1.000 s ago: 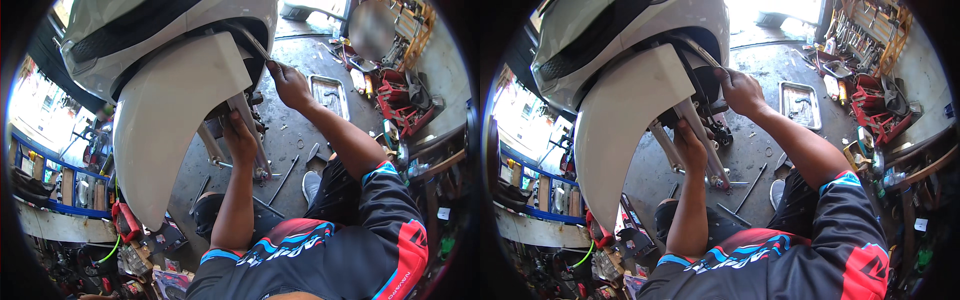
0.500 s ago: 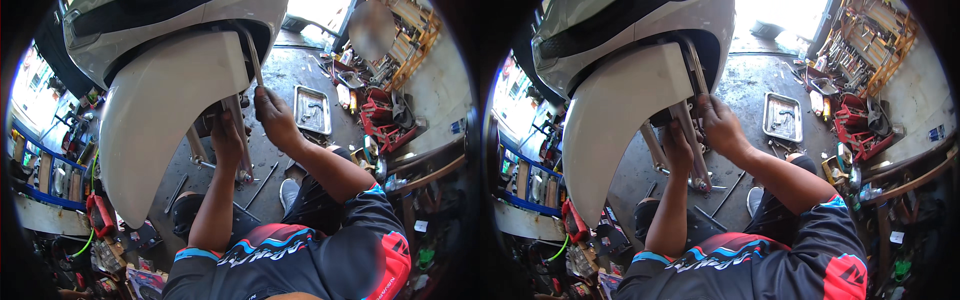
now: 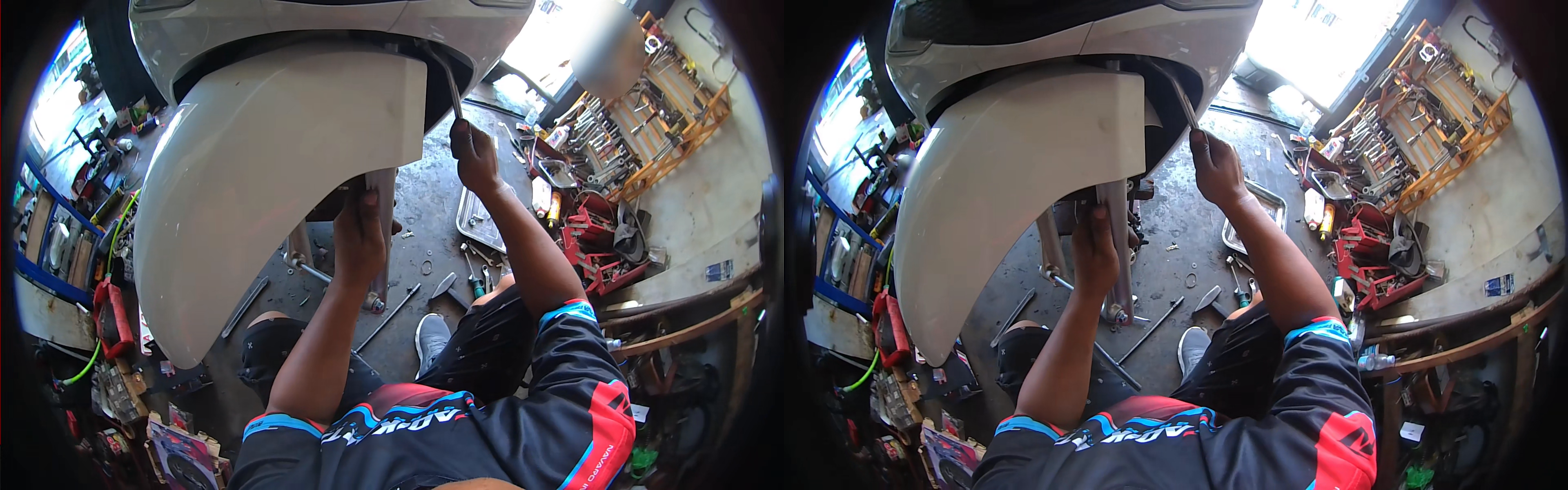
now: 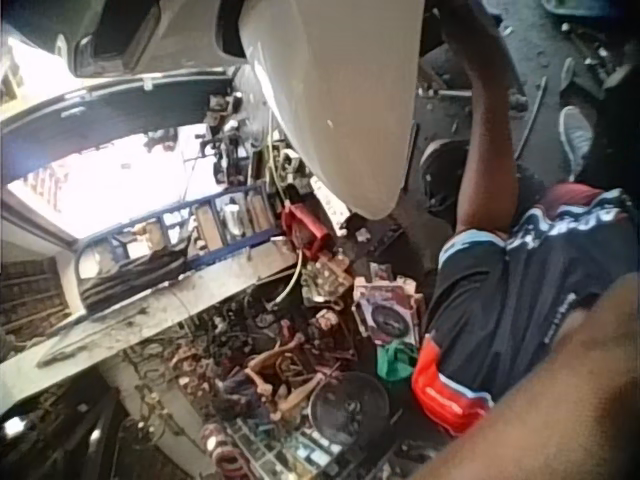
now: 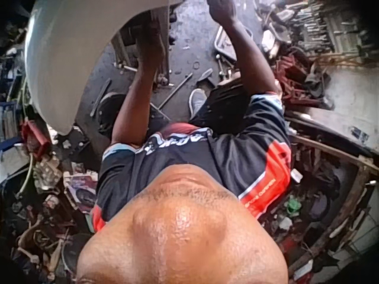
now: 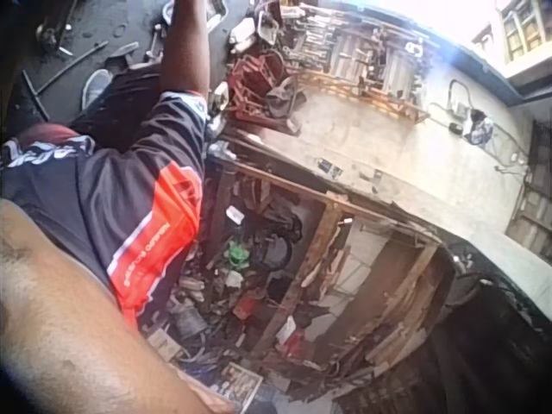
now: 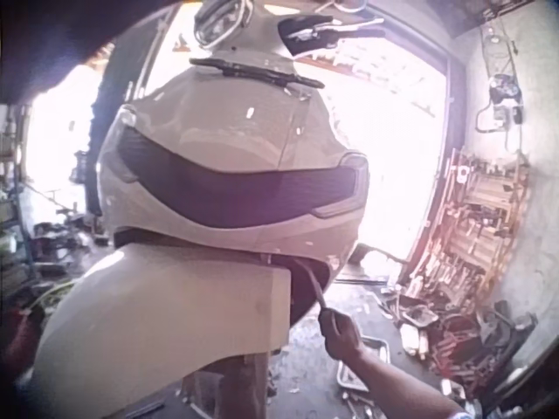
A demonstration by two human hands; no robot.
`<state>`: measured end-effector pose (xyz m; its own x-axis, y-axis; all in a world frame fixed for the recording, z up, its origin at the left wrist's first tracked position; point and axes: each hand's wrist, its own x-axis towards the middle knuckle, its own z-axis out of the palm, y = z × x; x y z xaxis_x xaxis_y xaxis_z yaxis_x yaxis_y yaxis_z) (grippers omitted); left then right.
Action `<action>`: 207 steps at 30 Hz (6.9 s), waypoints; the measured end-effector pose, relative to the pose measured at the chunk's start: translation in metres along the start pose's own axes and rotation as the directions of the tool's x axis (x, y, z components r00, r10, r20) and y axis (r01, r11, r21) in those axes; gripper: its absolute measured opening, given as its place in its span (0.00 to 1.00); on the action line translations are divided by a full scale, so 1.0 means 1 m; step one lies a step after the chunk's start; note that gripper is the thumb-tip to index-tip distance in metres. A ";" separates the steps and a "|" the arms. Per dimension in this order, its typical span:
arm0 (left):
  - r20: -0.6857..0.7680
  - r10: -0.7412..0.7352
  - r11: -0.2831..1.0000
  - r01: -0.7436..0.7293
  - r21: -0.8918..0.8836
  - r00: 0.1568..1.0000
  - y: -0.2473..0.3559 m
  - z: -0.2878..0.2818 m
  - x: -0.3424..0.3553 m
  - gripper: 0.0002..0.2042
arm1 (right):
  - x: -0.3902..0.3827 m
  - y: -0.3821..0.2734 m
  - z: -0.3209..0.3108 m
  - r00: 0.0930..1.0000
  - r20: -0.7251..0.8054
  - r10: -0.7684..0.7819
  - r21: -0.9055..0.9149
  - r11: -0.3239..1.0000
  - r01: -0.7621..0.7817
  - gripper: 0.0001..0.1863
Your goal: Tightening or adjusting bolts on the front fender and fork assembly of a motorcycle.
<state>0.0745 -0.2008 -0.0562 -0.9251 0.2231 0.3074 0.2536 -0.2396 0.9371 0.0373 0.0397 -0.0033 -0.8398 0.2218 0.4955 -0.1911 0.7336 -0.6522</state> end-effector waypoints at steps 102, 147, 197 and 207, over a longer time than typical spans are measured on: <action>-0.050 0.092 0.994 -0.095 -0.052 0.994 0.011 0.001 -0.002 0.24 | 0.025 -0.003 -0.025 0.963 -0.075 -0.259 -0.329 0.918 0.221 0.25; 0.019 -0.775 0.446 0.567 -0.693 0.632 -0.045 -0.080 -0.088 0.11 | -0.089 -0.141 0.016 0.890 0.423 0.171 0.764 0.461 -0.452 0.16; -0.180 -0.754 0.605 0.561 -0.565 0.632 -0.060 -0.080 -0.090 0.11 | -0.080 -0.131 0.011 0.869 0.482 0.111 0.798 0.353 -0.488 0.12; -0.085 -0.702 0.312 0.198 -0.929 0.707 -0.092 -0.061 -0.133 0.26 | -0.070 -0.144 0.010 0.784 0.548 0.290 0.719 0.316 -0.619 0.18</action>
<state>0.1573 -0.2665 -0.1935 -0.8564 0.2455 -0.4542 -0.3664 -0.9088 0.1997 0.1185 -0.0876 0.0502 -0.9927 0.0346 -0.1153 0.0947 -0.3677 -0.9251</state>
